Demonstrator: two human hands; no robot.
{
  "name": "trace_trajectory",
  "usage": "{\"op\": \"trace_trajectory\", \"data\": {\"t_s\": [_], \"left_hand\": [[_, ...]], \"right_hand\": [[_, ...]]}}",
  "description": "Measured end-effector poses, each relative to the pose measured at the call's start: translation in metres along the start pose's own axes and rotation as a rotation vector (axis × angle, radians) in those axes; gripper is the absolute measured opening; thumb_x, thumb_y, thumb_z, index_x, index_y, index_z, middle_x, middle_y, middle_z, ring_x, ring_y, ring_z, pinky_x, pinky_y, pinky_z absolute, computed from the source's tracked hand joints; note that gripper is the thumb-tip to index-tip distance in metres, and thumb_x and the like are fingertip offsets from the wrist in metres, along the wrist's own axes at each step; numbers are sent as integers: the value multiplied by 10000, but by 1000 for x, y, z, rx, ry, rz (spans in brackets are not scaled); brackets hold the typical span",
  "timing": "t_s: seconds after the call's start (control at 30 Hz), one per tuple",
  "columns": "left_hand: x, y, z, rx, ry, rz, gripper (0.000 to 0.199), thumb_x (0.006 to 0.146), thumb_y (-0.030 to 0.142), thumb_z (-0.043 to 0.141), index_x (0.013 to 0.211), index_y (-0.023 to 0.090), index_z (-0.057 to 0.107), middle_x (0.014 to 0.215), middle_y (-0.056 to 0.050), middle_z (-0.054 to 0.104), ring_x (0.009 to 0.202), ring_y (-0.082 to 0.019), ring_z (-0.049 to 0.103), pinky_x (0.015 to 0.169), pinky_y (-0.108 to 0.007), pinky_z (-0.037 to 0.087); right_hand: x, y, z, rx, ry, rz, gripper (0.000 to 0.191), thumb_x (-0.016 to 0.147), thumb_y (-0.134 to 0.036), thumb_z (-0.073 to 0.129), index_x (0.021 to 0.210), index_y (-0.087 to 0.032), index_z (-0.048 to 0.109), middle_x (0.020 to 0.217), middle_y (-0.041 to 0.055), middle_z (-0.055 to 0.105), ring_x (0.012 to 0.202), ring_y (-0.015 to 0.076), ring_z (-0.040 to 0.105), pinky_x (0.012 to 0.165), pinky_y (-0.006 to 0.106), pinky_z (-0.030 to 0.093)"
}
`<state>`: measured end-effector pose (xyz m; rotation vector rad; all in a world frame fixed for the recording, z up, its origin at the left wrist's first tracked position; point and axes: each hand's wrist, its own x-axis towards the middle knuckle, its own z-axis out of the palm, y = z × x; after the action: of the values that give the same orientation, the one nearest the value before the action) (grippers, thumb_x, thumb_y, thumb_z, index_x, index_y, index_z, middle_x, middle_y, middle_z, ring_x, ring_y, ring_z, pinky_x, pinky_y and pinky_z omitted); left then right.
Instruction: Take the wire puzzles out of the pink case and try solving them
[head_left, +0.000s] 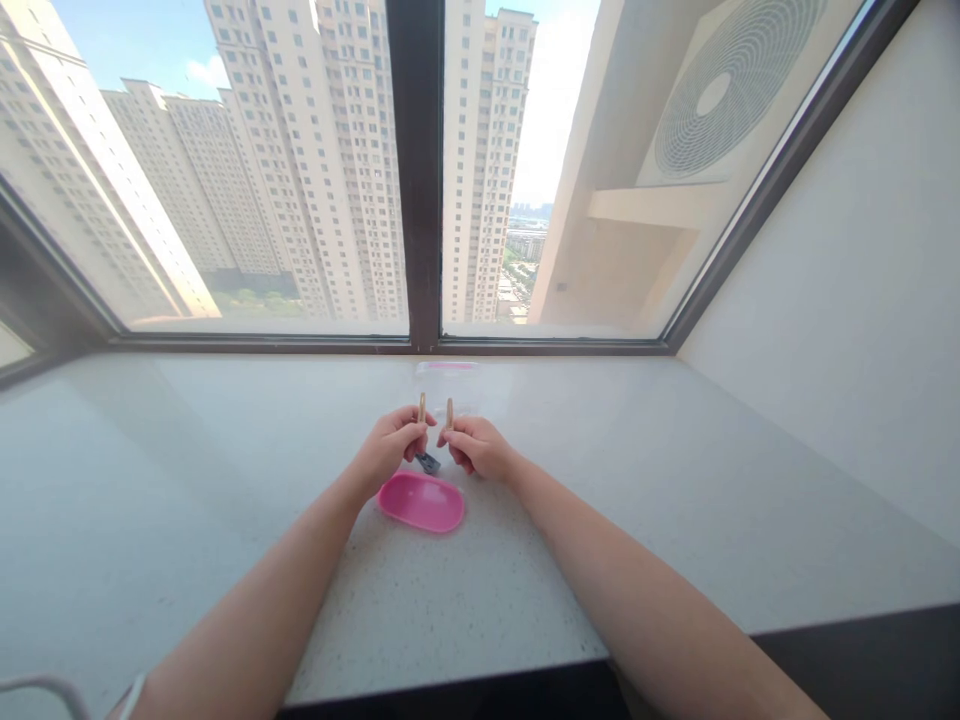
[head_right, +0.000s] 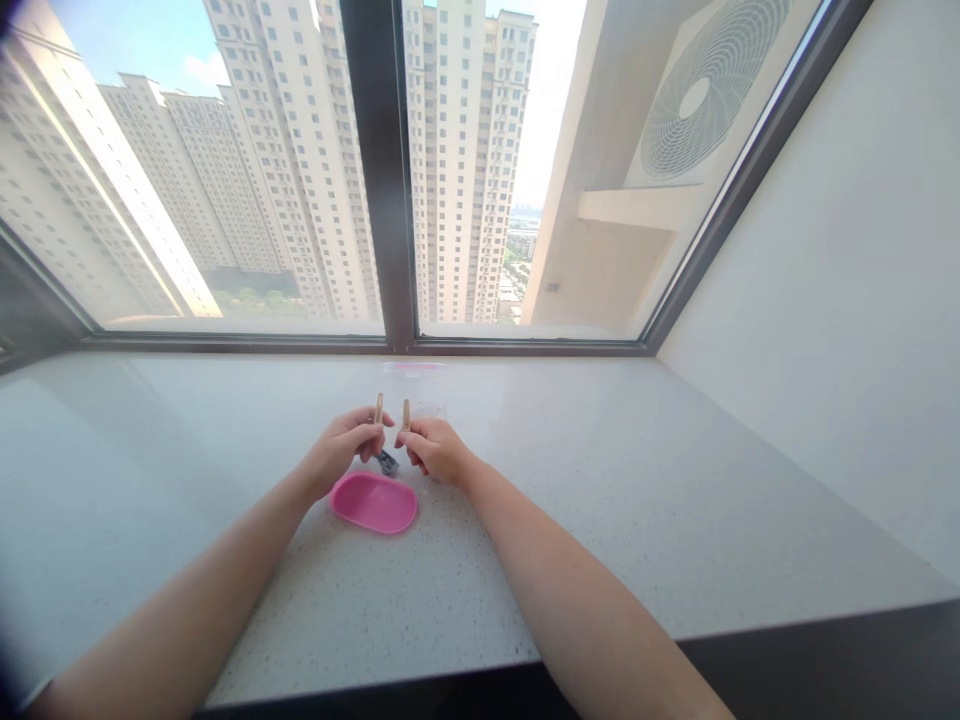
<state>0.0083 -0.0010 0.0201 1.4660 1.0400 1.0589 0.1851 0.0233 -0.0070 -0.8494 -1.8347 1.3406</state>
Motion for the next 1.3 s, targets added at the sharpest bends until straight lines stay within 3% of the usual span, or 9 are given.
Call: {"op": "trace_trajectory", "data": {"t_s": [0.43, 1.3], "left_hand": [[2, -2, 3, 9, 22, -18, 230, 755, 361, 547, 802, 136, 557, 507, 36, 512, 431, -86, 418, 445, -221, 300], [-2, 1, -6, 12, 24, -2, 239, 800, 344, 543, 871, 129, 619, 528, 22, 543, 443, -84, 420, 469, -216, 300]], "right_hand": [[0, 5, 1, -66, -28, -16, 183, 842, -254, 476, 746, -137, 580, 483, -54, 484, 354, 59, 417, 379, 178, 303], [1, 9, 3, -69, -21, -63, 218, 820, -339, 554, 767, -138, 621, 503, -39, 493, 393, 79, 435, 395, 194, 330]]}}
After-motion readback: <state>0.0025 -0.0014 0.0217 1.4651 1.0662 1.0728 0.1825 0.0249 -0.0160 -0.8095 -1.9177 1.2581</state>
